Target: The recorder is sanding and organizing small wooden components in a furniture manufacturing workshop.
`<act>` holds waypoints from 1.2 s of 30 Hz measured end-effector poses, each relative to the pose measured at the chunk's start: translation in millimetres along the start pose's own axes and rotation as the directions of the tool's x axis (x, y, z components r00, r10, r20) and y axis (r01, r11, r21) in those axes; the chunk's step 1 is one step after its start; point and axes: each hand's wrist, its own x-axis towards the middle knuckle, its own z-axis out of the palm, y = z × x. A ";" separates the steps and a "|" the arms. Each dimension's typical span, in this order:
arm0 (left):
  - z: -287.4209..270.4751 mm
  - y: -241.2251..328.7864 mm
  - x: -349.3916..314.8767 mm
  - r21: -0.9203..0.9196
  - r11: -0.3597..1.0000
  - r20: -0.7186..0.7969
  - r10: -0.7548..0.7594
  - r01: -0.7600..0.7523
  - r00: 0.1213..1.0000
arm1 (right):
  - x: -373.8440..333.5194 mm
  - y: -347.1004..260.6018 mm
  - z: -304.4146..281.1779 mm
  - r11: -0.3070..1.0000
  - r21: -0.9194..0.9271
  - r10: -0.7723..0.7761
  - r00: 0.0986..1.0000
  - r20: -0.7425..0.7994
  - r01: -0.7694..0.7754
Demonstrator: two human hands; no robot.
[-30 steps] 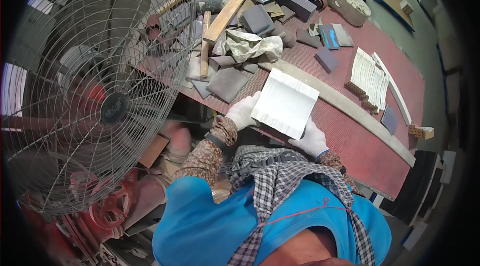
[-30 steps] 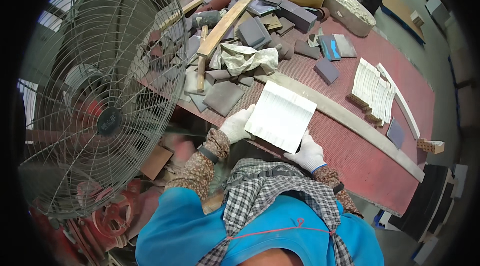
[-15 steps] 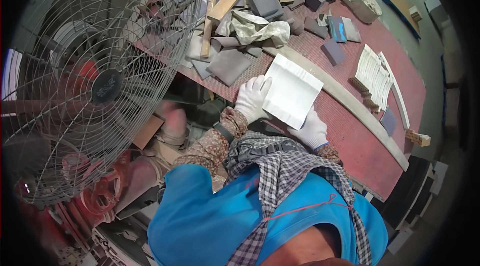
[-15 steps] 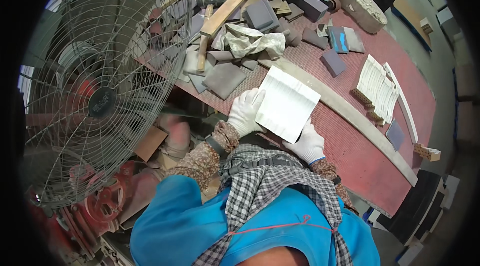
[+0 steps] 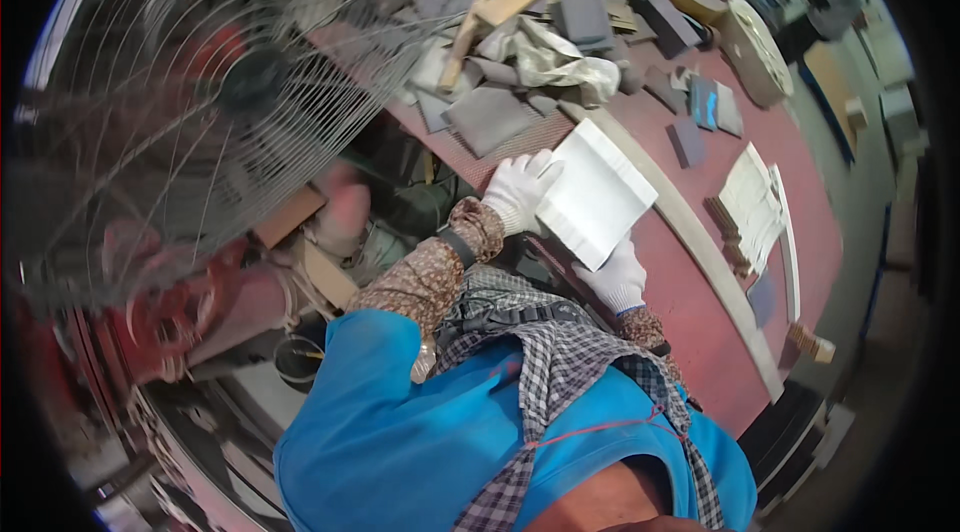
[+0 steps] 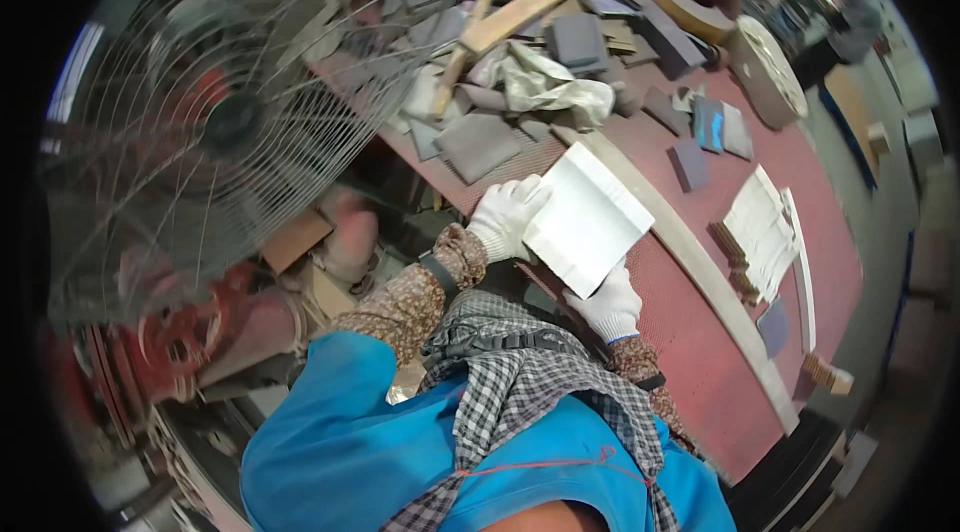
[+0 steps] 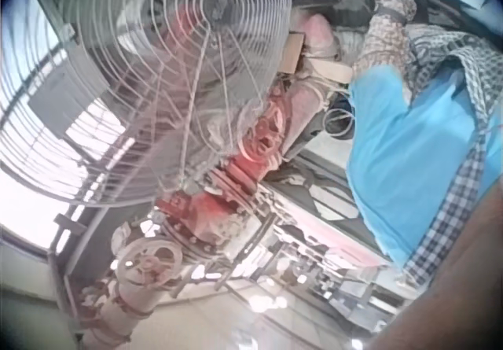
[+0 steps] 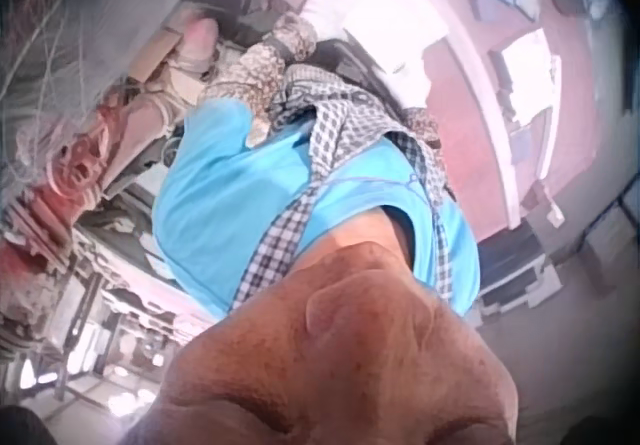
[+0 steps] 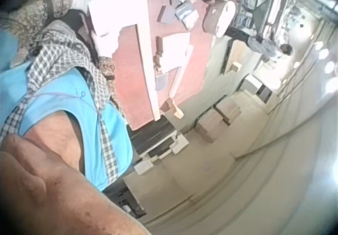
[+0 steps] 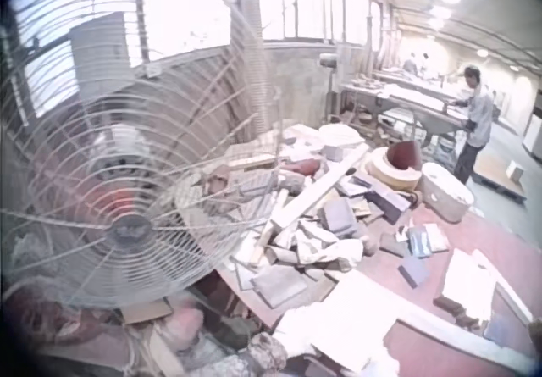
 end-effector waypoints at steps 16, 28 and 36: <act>69.6 166.1 -227.5 -0.406 0.566 -0.137 -0.814 0.717 0.565 | 18.8 31.7 6.2 0.962 0.071 -0.265 0.964 0.025 0.263; 186.5 363.8 -477.8 -0.523 -0.357 0.319 -0.924 0.774 -0.211 | 56.9 51.1 23.2 0.930 -0.181 -0.333 0.942 -0.040 0.321; 259.9 483.3 -560.6 -0.692 -0.668 0.556 -0.735 0.274 -0.387 | -21.6 59.9 68.6 0.846 -0.475 -0.392 0.886 -0.247 0.242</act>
